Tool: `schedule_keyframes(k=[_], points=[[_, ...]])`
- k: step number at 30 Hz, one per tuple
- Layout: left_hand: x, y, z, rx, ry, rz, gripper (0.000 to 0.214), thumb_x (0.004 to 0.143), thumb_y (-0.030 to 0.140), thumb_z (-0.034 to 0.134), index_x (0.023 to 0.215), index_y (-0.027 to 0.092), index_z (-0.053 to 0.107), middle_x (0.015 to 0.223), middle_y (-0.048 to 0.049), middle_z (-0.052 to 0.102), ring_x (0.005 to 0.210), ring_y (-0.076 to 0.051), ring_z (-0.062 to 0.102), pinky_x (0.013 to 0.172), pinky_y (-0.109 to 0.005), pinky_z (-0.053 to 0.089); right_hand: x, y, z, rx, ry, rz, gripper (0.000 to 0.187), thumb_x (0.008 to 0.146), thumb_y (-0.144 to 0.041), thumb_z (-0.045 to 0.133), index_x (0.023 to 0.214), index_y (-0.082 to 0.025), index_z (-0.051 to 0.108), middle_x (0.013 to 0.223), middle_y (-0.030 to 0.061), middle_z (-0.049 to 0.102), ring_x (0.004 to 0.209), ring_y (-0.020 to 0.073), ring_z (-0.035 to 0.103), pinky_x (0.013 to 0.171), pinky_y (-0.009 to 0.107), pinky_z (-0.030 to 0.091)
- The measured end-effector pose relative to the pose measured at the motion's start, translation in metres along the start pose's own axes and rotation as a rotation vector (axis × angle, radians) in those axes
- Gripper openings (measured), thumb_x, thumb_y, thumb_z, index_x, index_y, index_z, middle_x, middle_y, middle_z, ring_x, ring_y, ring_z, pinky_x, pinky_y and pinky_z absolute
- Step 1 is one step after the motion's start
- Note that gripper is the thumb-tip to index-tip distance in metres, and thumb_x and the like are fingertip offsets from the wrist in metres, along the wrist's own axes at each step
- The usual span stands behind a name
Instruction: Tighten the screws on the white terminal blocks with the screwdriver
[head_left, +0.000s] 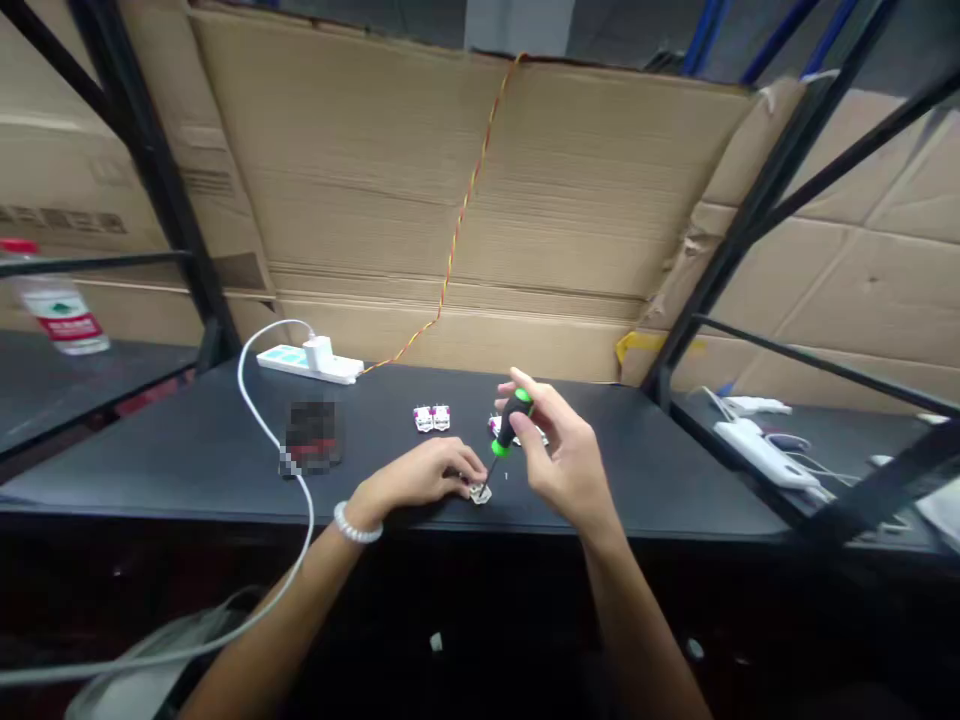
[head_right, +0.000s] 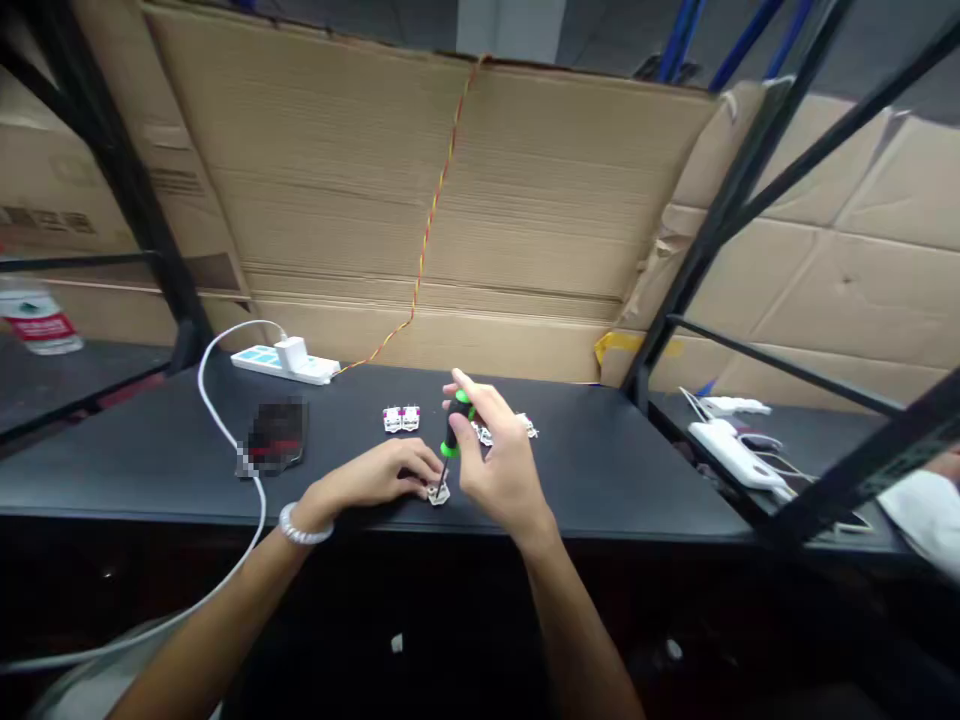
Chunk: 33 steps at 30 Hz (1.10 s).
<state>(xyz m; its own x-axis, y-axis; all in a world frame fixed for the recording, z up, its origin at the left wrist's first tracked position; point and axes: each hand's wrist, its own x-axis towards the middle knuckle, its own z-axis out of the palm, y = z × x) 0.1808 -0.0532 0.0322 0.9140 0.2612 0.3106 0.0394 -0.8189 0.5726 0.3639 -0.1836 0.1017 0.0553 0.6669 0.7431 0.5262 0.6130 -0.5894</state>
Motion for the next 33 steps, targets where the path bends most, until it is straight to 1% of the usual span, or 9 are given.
schedule_keyframes(k=[4,8,10,15,20,24,26,30,33], points=[[0.0,-0.001,0.001,-0.002,0.007,0.008,0.02,0.089,0.007,0.081,0.103,0.02,0.085,0.114,-0.0077,0.082,0.108,-0.022,0.072,0.099,-0.032,0.053,0.001,-0.003,0.005,0.003,-0.014,-0.03,0.037,0.106,-0.025,0.051,0.141,-0.025,0.062,0.133,0.0119,0.069,0.113,0.0241,0.073,0.095,0.042,0.063],[0.0,0.001,0.001,0.004,0.004,0.002,0.019,0.09,0.006,0.079,0.101,0.02,0.085,0.113,-0.0072,0.082,0.109,-0.023,0.072,0.101,-0.033,0.052,0.004,-0.002,0.01,-0.209,0.196,-0.075,0.023,0.092,-0.033,0.077,0.113,-0.025,0.076,0.11,0.0082,0.066,0.094,0.0227,0.07,0.083,0.039,0.062],[0.0,0.002,0.0,0.004,-0.001,0.004,0.019,0.091,0.007,0.078,0.103,0.02,0.085,0.114,-0.007,0.082,0.109,-0.023,0.071,0.102,-0.033,0.052,0.005,-0.002,0.007,-0.183,0.18,-0.048,0.027,0.095,-0.029,0.074,0.122,-0.027,0.076,0.109,0.0071,0.068,0.093,0.0214,0.071,0.085,0.038,0.062],[-0.002,0.006,0.001,-0.035,0.009,-0.002,0.018,0.095,0.01,0.074,0.101,0.023,0.085,0.114,-0.006,0.081,0.11,-0.023,0.071,0.102,-0.034,0.053,0.008,-0.004,-0.001,-0.031,-0.061,-0.007,0.045,0.104,-0.019,0.054,0.147,-0.029,0.062,0.124,0.0085,0.072,0.114,0.0234,0.072,0.1,0.041,0.061],[-0.004,0.008,0.004,-0.061,0.025,-0.051,0.02,0.096,0.008,0.072,0.1,0.024,0.084,0.11,-0.0045,0.081,0.111,-0.023,0.07,0.104,-0.033,0.052,0.014,-0.002,0.002,-0.187,0.075,-0.055,0.033,0.092,-0.026,0.079,0.124,-0.03,0.076,0.109,0.006,0.067,0.094,0.0214,0.07,0.085,0.036,0.062],[-0.004,0.011,0.003,-0.068,0.013,-0.069,0.018,0.097,0.01,0.072,0.1,0.024,0.084,0.11,-0.0046,0.081,0.111,-0.023,0.069,0.1,-0.032,0.053,0.014,-0.002,-0.002,-0.133,-0.083,-0.017,0.053,0.103,-0.015,0.055,0.153,-0.031,0.057,0.122,0.0095,0.07,0.11,0.023,0.071,0.095,0.038,0.061],[-0.004,0.013,0.003,-0.06,0.013,-0.07,0.018,0.098,0.011,0.071,0.098,0.024,0.084,0.107,-0.0047,0.081,0.11,-0.023,0.069,0.098,-0.032,0.054,0.013,-0.003,-0.005,-0.115,-0.139,-0.011,0.053,0.103,-0.015,0.05,0.154,-0.029,0.055,0.125,0.0111,0.071,0.116,0.0253,0.071,0.099,0.042,0.061],[-0.003,0.014,0.002,-0.058,0.033,-0.08,0.024,0.101,0.011,0.064,0.101,0.024,0.083,0.105,-0.0055,0.08,0.105,-0.022,0.07,0.097,-0.033,0.055,0.015,-0.004,-0.005,-0.208,-0.028,-0.062,0.038,0.095,-0.023,0.071,0.132,-0.03,0.071,0.112,0.0095,0.067,0.1,0.0255,0.071,0.084,0.038,0.063],[-0.003,0.012,0.003,-0.064,0.018,-0.061,0.025,0.102,0.011,0.062,0.1,0.025,0.083,0.104,-0.0056,0.08,0.105,-0.023,0.069,0.1,-0.035,0.054,0.016,-0.007,-0.005,-0.255,-0.033,-0.044,0.045,0.098,-0.017,0.067,0.141,-0.033,0.067,0.111,0.0079,0.07,0.098,0.0228,0.072,0.084,0.035,0.063]])
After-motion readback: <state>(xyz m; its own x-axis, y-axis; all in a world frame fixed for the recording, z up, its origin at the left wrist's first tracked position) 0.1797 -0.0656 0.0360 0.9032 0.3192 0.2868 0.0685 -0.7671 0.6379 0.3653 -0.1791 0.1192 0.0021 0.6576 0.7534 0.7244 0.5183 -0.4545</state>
